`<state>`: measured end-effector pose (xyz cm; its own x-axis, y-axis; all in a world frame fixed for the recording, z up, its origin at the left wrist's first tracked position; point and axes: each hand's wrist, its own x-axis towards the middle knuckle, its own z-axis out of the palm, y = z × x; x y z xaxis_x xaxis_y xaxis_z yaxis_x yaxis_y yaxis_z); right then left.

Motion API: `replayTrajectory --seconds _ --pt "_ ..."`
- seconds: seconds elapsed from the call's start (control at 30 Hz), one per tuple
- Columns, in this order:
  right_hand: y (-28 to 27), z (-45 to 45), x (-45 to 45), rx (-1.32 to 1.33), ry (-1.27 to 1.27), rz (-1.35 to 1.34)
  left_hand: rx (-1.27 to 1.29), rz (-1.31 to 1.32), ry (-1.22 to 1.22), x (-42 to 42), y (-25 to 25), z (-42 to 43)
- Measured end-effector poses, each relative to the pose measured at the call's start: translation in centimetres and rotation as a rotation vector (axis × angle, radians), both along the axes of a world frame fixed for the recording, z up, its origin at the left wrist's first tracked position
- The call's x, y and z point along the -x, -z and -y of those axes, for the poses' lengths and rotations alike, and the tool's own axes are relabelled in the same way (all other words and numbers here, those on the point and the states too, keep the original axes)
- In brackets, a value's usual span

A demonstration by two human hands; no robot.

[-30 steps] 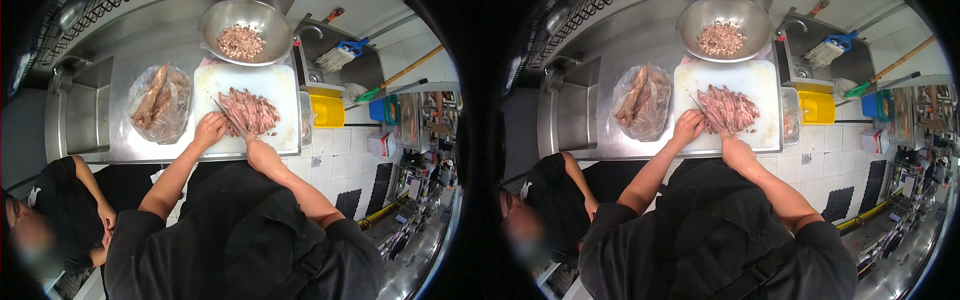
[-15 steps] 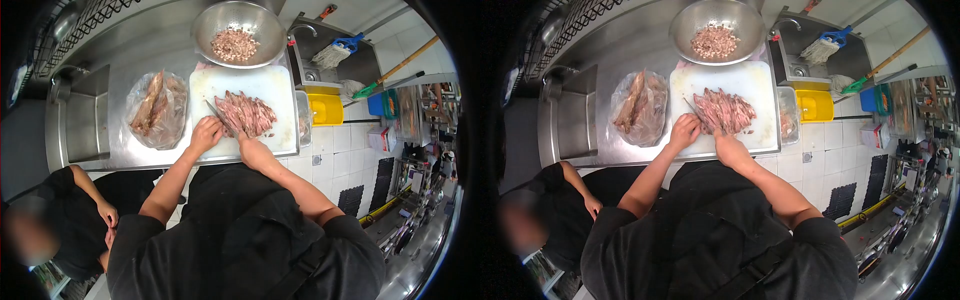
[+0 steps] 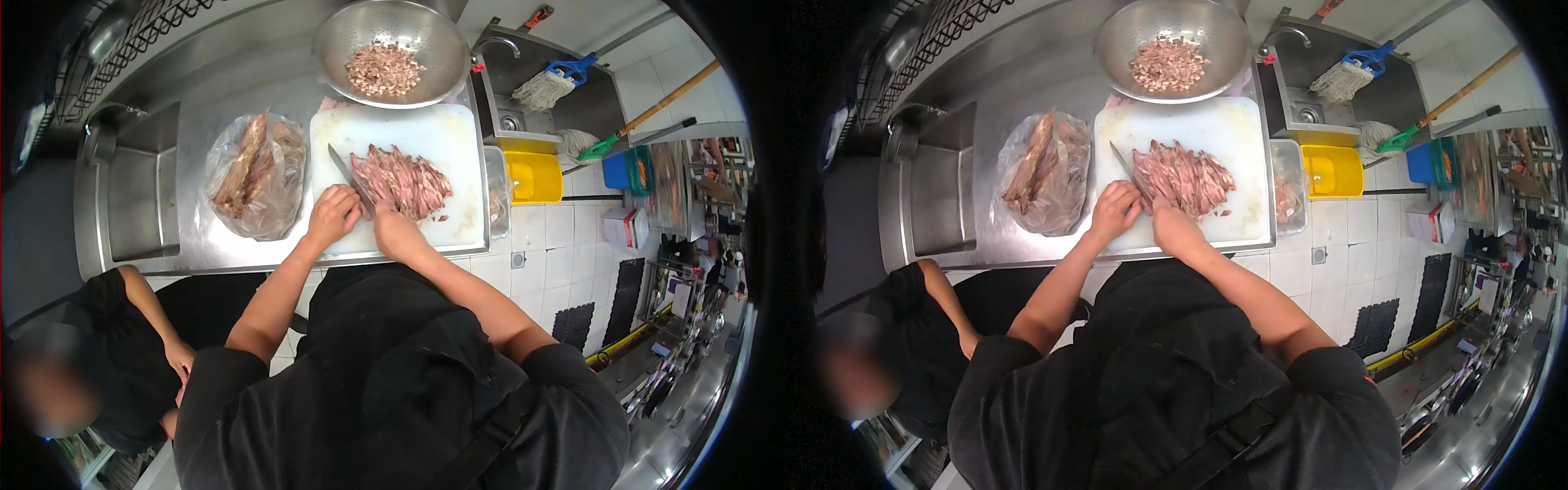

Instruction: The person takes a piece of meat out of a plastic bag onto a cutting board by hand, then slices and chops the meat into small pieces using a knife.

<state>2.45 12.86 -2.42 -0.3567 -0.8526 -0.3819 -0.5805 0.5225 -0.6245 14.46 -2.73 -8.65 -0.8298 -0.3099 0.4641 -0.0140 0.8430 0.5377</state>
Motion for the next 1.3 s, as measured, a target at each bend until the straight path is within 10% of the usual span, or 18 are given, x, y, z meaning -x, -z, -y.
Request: replayTrajectory --seconds 1.3 --pt "-3.3 1.7 -0.9 -0.018 -0.032 0.021 -0.123 0.139 0.151 -3.1 -1.5 2.6"
